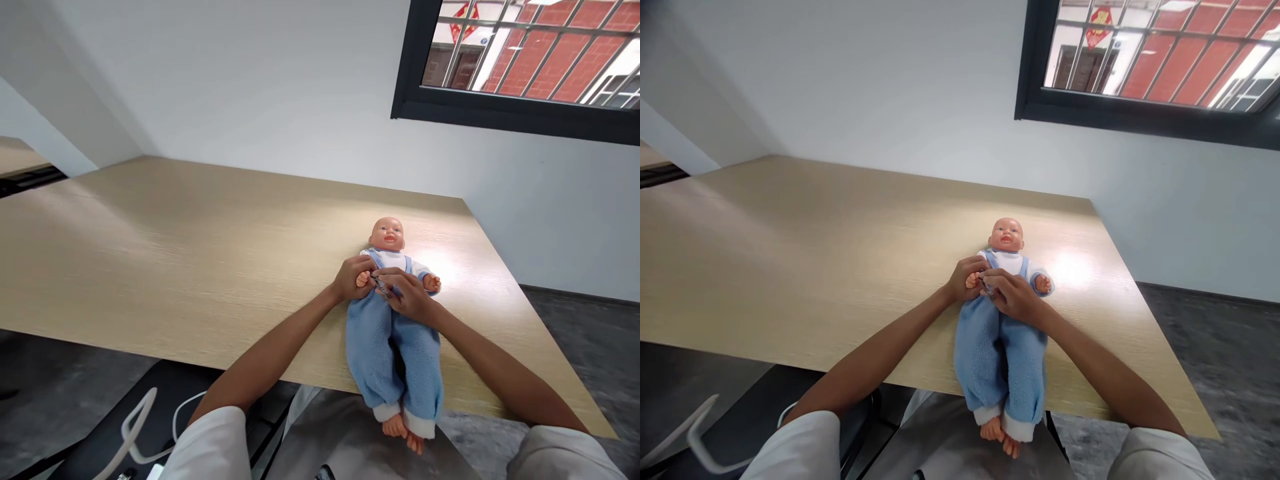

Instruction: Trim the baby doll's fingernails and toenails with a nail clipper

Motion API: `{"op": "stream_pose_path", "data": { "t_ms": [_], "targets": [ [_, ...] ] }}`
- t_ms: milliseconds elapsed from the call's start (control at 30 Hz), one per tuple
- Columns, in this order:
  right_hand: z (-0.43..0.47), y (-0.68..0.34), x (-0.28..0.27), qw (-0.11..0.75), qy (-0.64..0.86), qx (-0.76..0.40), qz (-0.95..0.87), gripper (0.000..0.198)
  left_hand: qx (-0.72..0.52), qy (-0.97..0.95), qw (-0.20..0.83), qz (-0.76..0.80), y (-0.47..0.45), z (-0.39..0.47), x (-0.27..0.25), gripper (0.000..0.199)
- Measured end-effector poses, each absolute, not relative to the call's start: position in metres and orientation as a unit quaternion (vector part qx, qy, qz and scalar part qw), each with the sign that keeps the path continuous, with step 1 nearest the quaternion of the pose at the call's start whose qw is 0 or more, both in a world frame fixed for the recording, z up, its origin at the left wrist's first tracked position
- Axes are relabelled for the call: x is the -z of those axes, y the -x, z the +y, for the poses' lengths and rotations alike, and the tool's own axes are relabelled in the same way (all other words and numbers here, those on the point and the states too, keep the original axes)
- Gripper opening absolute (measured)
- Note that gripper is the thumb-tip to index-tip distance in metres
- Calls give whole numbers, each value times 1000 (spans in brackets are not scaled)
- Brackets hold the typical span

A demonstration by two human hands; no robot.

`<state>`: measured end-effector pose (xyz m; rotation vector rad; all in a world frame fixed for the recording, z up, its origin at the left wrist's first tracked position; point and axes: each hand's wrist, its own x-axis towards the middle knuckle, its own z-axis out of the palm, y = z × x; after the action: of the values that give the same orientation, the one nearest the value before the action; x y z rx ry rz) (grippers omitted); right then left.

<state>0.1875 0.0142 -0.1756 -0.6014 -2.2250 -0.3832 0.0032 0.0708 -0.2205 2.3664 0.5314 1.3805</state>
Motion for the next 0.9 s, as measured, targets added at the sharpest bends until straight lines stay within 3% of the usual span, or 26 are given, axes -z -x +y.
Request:
{"op": "stream_pose_path", "data": {
  "t_ms": [100,600,900],
  "targets": [
    [15,-188,178,392,242,121,-879,29,-484,-834,180,195,-3,69,219,32],
    [11,-186,162,362,183,232,-884,23,-490,-829,194,189,-3,68,218,37],
    [8,-185,159,330,176,272,-887,28,-493,-825,191,201,-4,67,218,23]
  ]
}}
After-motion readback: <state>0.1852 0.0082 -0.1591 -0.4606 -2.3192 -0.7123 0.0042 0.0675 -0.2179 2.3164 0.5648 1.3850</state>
